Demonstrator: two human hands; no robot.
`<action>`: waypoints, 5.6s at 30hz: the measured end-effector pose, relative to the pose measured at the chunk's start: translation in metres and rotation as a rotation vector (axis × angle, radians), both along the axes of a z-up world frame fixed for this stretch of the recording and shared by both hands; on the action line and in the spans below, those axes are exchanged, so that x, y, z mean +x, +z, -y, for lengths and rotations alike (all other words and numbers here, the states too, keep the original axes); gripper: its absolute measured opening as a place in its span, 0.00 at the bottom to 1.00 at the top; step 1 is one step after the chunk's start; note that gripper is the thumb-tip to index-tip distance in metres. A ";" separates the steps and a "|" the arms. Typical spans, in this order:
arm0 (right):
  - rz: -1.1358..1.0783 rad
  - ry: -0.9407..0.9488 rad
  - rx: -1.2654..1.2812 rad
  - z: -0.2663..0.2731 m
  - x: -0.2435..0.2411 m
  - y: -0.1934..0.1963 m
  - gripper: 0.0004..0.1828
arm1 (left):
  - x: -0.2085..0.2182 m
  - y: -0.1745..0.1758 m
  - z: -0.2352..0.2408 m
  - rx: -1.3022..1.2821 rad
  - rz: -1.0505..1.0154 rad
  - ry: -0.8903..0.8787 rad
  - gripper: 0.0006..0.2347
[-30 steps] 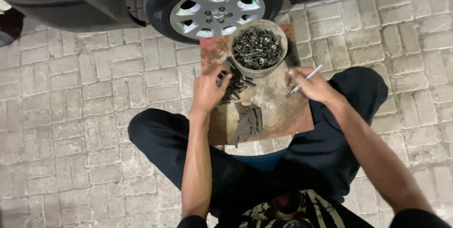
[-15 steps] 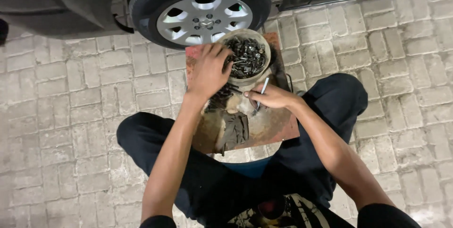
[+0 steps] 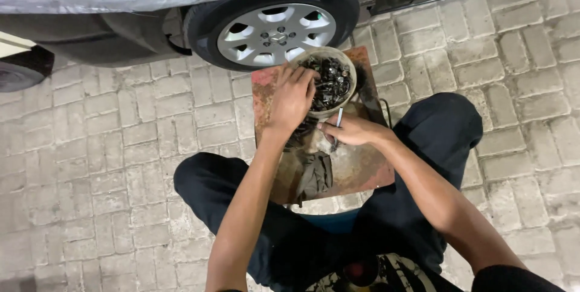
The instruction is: The person sits on the floor and uses a small metal tool to scrape and clean individual metal parts taken from a plastic container. The cleaned parts are placed on a cloth on a small table.
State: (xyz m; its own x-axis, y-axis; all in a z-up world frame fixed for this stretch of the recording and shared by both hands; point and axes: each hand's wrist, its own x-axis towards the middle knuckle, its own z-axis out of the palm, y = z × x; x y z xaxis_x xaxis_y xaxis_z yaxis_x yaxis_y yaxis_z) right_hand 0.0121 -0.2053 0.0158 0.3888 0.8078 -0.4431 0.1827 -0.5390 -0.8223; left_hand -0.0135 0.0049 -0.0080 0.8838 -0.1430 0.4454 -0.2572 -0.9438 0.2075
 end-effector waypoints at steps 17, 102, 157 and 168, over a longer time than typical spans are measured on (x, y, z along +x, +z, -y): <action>0.080 0.004 -0.039 0.003 -0.010 0.005 0.27 | 0.015 0.038 0.016 -0.016 -0.499 0.181 0.15; 0.277 -0.537 0.571 0.002 -0.049 -0.048 0.15 | -0.124 -0.062 0.046 -0.795 -0.107 0.110 0.02; 0.313 -0.592 0.520 -0.013 -0.056 -0.075 0.29 | -0.137 -0.045 0.025 -0.473 -0.213 0.091 0.04; 0.248 -0.686 0.552 -0.012 -0.056 -0.065 0.30 | -0.134 -0.030 0.026 -0.463 -0.245 0.079 0.04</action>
